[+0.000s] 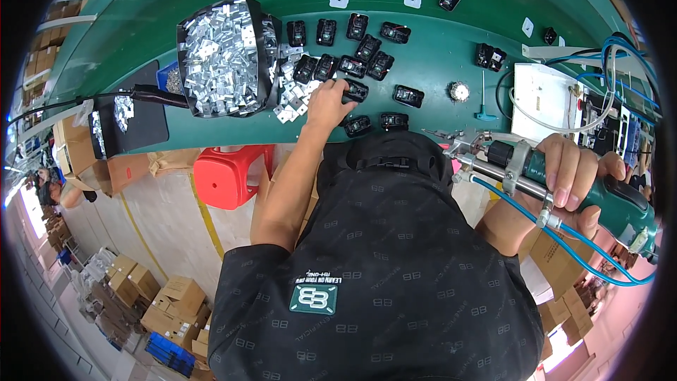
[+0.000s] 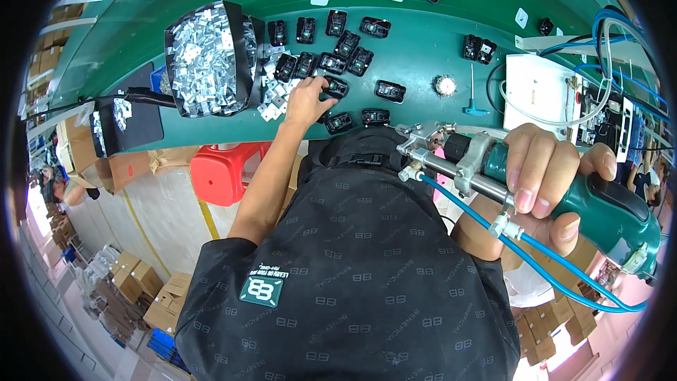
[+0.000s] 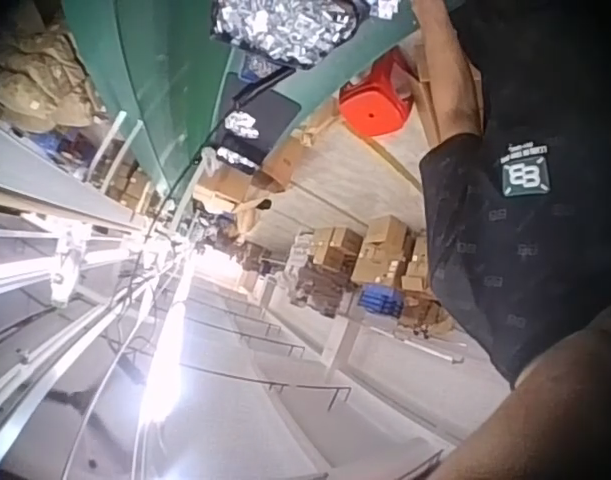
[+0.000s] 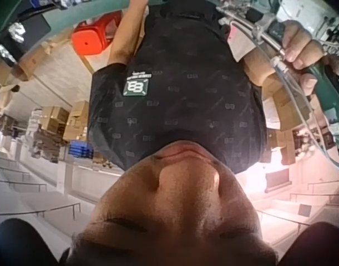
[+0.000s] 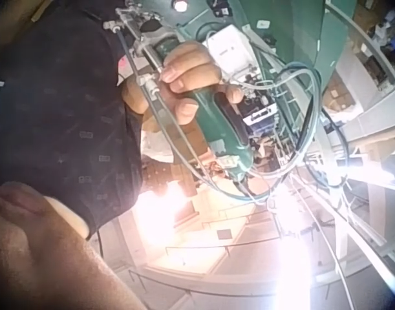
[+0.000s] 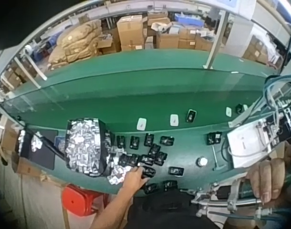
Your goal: The person assembles small electronic components by securing circuit board components into an electronic housing with screws, using both a pneumatic screwdriver and a manual screwdriver.
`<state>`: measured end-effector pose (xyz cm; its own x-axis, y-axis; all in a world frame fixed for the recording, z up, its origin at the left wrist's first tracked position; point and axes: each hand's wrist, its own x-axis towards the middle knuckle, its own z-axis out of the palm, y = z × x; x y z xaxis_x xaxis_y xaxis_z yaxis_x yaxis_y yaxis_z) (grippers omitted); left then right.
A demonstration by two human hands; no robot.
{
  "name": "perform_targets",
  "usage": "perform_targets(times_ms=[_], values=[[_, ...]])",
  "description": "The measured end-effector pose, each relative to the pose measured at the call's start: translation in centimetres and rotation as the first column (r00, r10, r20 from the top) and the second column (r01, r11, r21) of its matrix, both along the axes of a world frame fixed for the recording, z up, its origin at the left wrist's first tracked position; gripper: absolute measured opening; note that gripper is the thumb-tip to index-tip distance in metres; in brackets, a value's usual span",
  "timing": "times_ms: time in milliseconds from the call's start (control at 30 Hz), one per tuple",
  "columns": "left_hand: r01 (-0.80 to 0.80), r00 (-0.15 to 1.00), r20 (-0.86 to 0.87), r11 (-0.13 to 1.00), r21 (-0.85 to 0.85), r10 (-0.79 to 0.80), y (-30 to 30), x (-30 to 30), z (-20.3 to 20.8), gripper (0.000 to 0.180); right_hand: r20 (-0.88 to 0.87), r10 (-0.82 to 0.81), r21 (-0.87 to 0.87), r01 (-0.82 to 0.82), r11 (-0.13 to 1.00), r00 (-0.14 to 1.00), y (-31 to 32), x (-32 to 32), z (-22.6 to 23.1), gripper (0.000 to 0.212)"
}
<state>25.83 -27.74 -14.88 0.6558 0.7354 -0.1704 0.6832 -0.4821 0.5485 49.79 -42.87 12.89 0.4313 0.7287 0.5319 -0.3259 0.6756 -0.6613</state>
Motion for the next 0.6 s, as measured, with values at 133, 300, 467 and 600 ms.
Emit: perform_targets(times_ms=[133, 300, 467, 600], values=[[-0.025, 0.998, 0.064, 1.000, -0.012, 0.026, -0.60, -0.15, -0.40, 0.035, 0.008, -0.004, -0.011, 0.004, 1.000, 1.000, -0.13, 0.03, -0.09, 0.050], [-0.082, 0.992, 0.089, 0.989, -0.123, 0.093, -0.13, -0.50, -0.76, 0.034, 0.013, -0.016, -0.020, 0.016, 1.000, 1.000, -0.29, 0.09, -0.27, 0.051], [-0.164, 0.985, 0.030, 0.979, -0.125, 0.169, -0.32, -0.01, -0.38, 0.045, 0.011, 0.005, -0.016, -0.005, 1.000, 1.000, -0.26, 0.15, -0.43, 0.053], [-0.118, 0.993, -0.029, 0.987, -0.112, 0.116, -0.70, -0.03, -1.05, 0.053, 0.016, -0.028, -0.023, 0.029, 0.999, 0.999, -0.21, -0.12, -0.48, 0.053]])
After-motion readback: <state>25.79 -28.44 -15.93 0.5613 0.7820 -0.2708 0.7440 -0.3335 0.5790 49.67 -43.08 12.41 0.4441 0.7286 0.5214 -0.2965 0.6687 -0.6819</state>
